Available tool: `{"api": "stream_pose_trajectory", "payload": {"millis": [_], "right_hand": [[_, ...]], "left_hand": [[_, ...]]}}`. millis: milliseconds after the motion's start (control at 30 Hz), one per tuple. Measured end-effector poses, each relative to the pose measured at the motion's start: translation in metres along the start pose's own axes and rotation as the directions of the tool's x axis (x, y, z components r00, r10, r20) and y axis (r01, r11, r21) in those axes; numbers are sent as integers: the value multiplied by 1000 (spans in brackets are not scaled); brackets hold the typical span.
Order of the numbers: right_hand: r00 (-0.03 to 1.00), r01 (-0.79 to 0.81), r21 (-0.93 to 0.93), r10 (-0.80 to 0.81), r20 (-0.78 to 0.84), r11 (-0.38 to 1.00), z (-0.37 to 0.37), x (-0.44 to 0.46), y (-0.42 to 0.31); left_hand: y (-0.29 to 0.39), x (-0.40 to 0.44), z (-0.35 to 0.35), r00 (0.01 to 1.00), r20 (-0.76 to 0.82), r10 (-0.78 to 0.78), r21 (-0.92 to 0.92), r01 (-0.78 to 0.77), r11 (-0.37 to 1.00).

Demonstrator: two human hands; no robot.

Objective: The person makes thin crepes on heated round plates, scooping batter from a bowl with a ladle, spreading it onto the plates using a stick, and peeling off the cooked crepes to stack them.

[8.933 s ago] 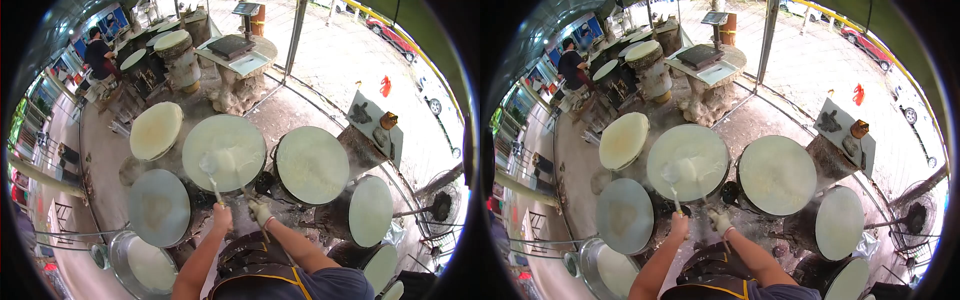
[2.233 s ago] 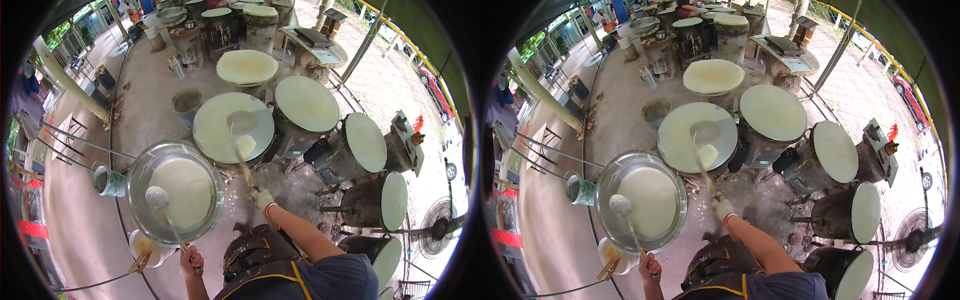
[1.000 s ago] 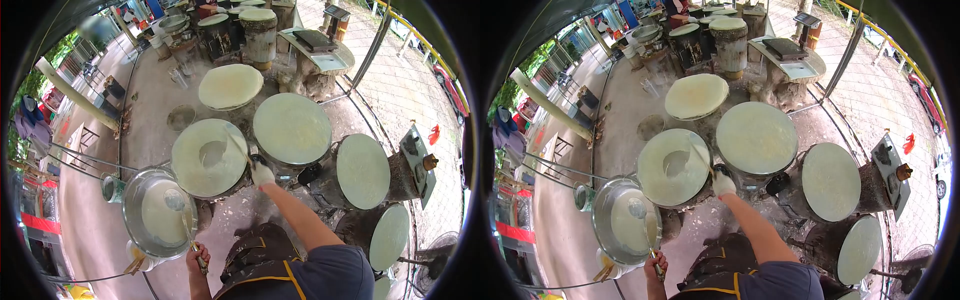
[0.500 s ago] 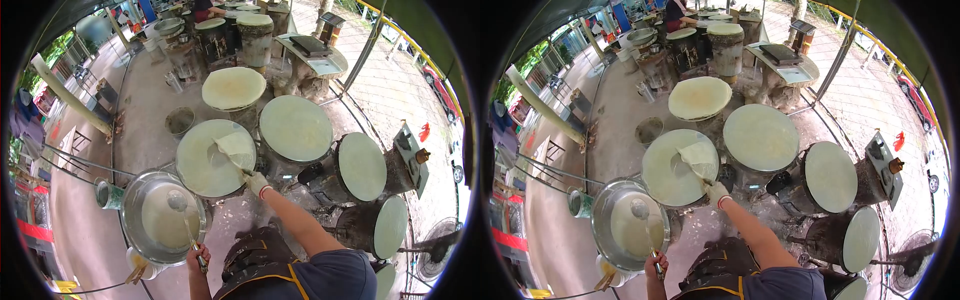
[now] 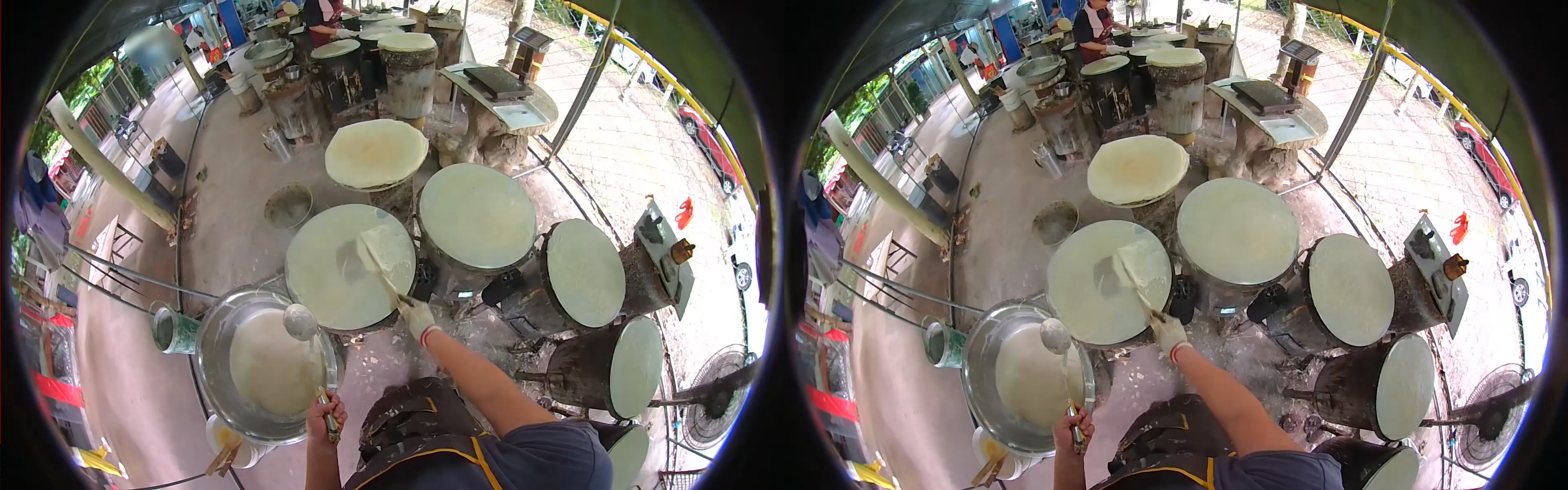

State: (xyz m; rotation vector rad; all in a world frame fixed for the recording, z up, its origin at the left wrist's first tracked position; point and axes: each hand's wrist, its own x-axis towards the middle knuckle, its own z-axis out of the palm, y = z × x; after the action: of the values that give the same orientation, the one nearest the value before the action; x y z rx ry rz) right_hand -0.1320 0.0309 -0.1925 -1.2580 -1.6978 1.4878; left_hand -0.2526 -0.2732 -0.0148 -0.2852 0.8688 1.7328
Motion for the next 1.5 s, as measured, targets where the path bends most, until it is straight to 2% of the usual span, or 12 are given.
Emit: {"api": "stream_pose_trajectory", "payload": {"millis": [133, 267, 400, 533, 667, 833, 1033, 1167, 1200, 1233, 1400, 1500], "right_hand": [[940, -309, 231, 333, -74, 923, -26, 10, -72], [956, 28, -438, 104, 275, 898, -43, 25, -108], [987, -96, -174, 116, 112, 980, -65, 69, -75], [899, 230, -411, -31, 437, 882, -58, 66, -73], [947, 5, -247, 74, 311, 969, -66, 99, -115], [751, 436, -282, -173, 637, 854, -56, 104, -6], [877, -104, -67, 123, 464, 992, -48, 119, -62], [519, 754, -129, -465, 717, 644, -82, 76, -9], [771, 216, -61, -132, 623, 975, -94, 49, -27], [767, -404, 71, 295, 570, 912, -108, 20, -47], [819, -466, 207, 330, 469, 860, -23, -49, 42], [793, -443, 136, 316, 521, 886, -17, -61, -13]], "left_hand": [[-7, 6, 5, 1000, 13, 9, 14, -9, 1000], [-19, 8, 13, 1000, -2, 11, 2, -11, 1000], [-41, 9, 22, 999, -44, 25, -34, -27, 999], [-63, 10, 28, 997, -71, 28, -46, -32, 998], [-79, 6, 33, 992, -117, 45, -37, -49, 998], [-91, 7, 30, 980, -201, 12, 8, -11, 1000], [-69, 27, 55, 949, -311, 58, 252, 24, 967], [-56, 69, 53, 937, -298, 184, 582, 26, 813], [-58, 80, 54, 921, -300, 247, 673, 21, 739], [-61, 89, 57, 903, -298, 308, 753, 24, 658], [-110, 152, 28, 815, -218, 537, 909, -31, 416], [-82, 132, 56, 925, -253, 283, 662, -48, 748]]}}
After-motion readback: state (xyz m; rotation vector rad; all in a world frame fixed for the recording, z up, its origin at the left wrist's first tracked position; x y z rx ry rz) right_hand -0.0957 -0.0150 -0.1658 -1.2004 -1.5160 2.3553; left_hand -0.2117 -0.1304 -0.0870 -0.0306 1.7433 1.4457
